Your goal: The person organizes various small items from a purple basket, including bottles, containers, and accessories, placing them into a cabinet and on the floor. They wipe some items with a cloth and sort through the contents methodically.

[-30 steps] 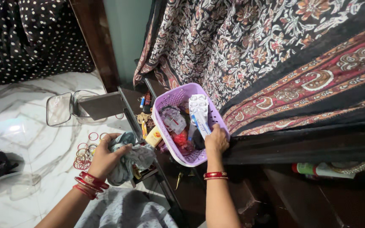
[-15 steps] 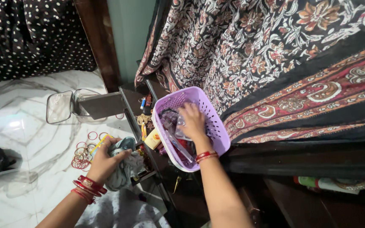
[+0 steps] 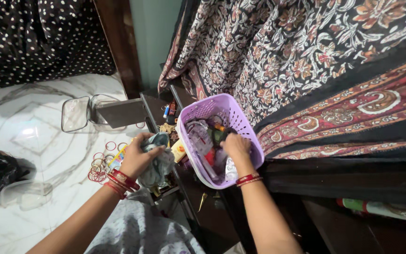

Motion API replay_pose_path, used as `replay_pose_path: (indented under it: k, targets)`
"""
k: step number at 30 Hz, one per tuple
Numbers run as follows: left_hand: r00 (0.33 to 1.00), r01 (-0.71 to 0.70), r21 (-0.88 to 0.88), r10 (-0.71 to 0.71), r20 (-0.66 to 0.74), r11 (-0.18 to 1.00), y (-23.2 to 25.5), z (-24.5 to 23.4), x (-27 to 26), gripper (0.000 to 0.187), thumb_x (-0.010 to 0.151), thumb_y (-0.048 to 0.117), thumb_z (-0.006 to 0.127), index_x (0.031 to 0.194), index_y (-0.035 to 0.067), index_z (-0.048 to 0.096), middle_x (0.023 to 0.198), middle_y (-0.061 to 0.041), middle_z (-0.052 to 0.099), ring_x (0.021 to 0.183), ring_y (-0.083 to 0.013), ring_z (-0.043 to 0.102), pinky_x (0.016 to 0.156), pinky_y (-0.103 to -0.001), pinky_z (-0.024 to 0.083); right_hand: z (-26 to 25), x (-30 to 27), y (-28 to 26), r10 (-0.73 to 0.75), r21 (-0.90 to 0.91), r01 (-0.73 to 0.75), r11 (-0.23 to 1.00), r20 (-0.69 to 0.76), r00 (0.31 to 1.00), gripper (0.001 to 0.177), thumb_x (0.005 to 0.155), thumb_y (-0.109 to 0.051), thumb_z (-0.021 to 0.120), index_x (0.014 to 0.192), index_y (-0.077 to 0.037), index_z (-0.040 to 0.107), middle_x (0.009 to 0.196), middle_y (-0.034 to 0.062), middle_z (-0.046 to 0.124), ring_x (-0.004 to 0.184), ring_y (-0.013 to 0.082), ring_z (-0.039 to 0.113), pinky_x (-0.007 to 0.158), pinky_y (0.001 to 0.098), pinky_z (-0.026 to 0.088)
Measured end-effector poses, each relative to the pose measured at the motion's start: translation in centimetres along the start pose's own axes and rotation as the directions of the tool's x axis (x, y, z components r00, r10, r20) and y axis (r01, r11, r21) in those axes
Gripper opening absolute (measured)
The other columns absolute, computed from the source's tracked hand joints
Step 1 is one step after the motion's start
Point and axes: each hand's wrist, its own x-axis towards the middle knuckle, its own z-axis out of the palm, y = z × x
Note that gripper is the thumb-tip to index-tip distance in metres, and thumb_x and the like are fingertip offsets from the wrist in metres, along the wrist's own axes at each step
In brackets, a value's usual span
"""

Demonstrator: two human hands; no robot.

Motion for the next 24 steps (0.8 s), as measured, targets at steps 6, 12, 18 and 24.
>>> replay_pose_path:
  k: [6,12,18,24]
  targets:
    - [1.000,0.027,-0.059,-0.026,0.016,0.998,0.3,0.8,-0.6,0.050,0.076,0.025,0.085,0.117,0.003,0.066,0.089,-0.008,0.075,0.079,-0.0160,0.070,0.073,-0.032,0.058,5.0,5.7,-0.4,-0.150,-0.032,0.159,0.987,-0.549,0.822,0.030,0.081,-0.019,0.075,0.108,-0.006,0.073,0.095,0.0132,0.075,0.093,0.0325,0.071,0.076,0.0449,0.057]
    - [1.000,-0.009,-0.134,0.007,-0.012,0.991,-0.8,0.1,-1.0,0.046,0.076,0.015,0.079,0.119,0.004,0.065,0.092,-0.005,0.073,0.081,-0.0139,0.069,0.074,-0.030,0.057,3.7,6.6,-1.6,-0.136,-0.016,0.148,0.989,-0.512,0.848,0.010,0.086,-0.021,0.076,0.088,-0.011,0.077,0.091,0.0104,0.075,0.092,0.0318,0.071,0.076,0.0463,0.056]
    - [0.999,-0.012,0.028,0.012,0.032,1.000,0.7,-1.8,-2.2,0.035,0.076,0.020,0.075,0.110,0.011,0.075,0.090,-0.010,0.076,0.082,-0.0197,0.072,0.078,-0.035,0.059,-3.9,0.2,-1.7,0.092,0.480,0.227,0.847,-0.554,0.827,0.022,0.077,-0.027,0.085,0.086,-0.008,0.078,0.087,0.0099,0.075,0.081,0.0288,0.070,0.072,0.0421,0.054]
    - [0.953,-0.272,0.041,0.263,0.152,0.961,6.1,-2.2,-3.5,0.056,0.077,0.044,0.081,0.125,0.017,0.068,0.111,-0.011,0.076,0.105,-0.0278,0.074,0.090,-0.038,0.054,-10.2,-8.4,-3.6,-0.174,0.798,0.478,0.368,-0.446,0.878,0.021,0.090,-0.014,0.075,0.108,-0.004,0.075,0.092,0.0006,0.076,0.082,0.0088,0.067,0.075,0.0234,0.052]
